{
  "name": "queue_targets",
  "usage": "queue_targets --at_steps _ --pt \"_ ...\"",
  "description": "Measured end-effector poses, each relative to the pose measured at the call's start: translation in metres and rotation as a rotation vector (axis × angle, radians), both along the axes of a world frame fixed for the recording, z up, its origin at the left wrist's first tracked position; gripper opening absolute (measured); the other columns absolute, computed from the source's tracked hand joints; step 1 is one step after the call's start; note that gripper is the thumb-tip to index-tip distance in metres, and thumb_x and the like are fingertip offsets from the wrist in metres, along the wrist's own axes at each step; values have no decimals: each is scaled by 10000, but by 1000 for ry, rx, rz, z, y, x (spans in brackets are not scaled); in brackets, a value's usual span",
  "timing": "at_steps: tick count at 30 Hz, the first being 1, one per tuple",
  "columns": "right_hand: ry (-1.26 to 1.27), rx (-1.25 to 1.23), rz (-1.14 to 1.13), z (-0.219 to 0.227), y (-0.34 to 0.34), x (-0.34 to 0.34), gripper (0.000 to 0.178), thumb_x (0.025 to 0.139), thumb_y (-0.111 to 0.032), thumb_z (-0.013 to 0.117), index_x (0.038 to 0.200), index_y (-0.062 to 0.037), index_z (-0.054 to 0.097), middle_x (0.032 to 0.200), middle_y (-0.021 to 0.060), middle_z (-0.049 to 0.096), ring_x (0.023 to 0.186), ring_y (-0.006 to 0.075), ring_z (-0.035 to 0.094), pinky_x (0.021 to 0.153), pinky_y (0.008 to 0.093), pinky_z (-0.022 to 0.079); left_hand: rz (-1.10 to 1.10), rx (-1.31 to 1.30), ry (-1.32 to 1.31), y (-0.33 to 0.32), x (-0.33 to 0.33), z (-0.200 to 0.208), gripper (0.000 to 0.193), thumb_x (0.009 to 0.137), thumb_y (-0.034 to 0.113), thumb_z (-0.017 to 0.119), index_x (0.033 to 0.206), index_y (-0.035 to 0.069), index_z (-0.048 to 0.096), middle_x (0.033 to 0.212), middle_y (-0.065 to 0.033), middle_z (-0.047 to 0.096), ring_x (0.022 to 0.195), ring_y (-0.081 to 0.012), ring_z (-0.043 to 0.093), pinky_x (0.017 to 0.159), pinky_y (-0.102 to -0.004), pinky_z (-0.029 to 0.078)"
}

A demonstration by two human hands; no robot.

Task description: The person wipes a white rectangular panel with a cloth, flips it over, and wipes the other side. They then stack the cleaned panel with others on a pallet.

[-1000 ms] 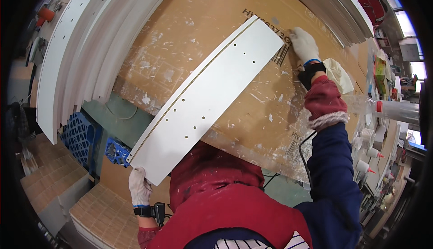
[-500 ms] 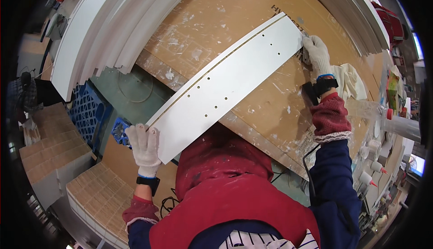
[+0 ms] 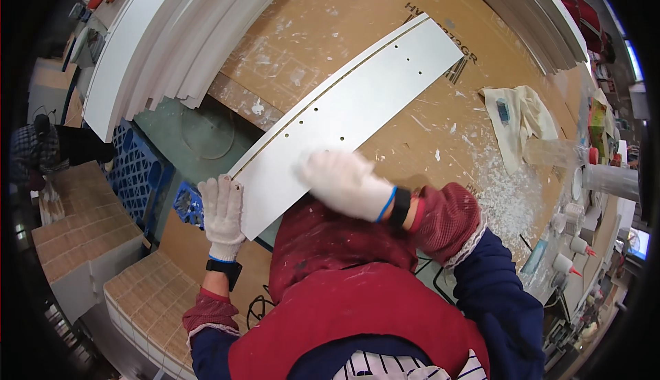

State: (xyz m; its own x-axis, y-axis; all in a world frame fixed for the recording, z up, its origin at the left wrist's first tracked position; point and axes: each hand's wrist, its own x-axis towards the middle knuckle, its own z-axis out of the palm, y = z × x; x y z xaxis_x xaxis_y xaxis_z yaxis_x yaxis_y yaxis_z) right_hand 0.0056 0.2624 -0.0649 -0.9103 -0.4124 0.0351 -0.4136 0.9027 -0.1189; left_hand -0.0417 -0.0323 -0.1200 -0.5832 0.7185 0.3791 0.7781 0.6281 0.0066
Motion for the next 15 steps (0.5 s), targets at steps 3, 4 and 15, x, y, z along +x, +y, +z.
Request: queue_targets --at_steps 3,4,15 --pt "-656 -121 438 11 -29 29 110 771 -137 584 845 -57 595 867 116 621 816 287 659 604 392 545 1 59 -27 7 -1 4 485 820 138 637 1287 66 529 1412 -130 456 1377 -333 325 1101 -572 272" --pt "-767 -247 467 10 -25 37 123 777 -140 587 863 -54 608 901 121 635 837 304 662 621 409 549 -32 68 -9 10 -3 7 477 818 141 638 1278 64 536 1409 -132 458 1371 -335 334 1102 -572 271" --pt "-517 -1086 -776 50 98 51 189 884 -174 631 966 -4 632 770 39 615 728 113 555 673 285 480 59 203 -735 15 13 55 384 769 80 714 1141 41 625 1122 -139 637 1033 -293 618 925 -422 476"
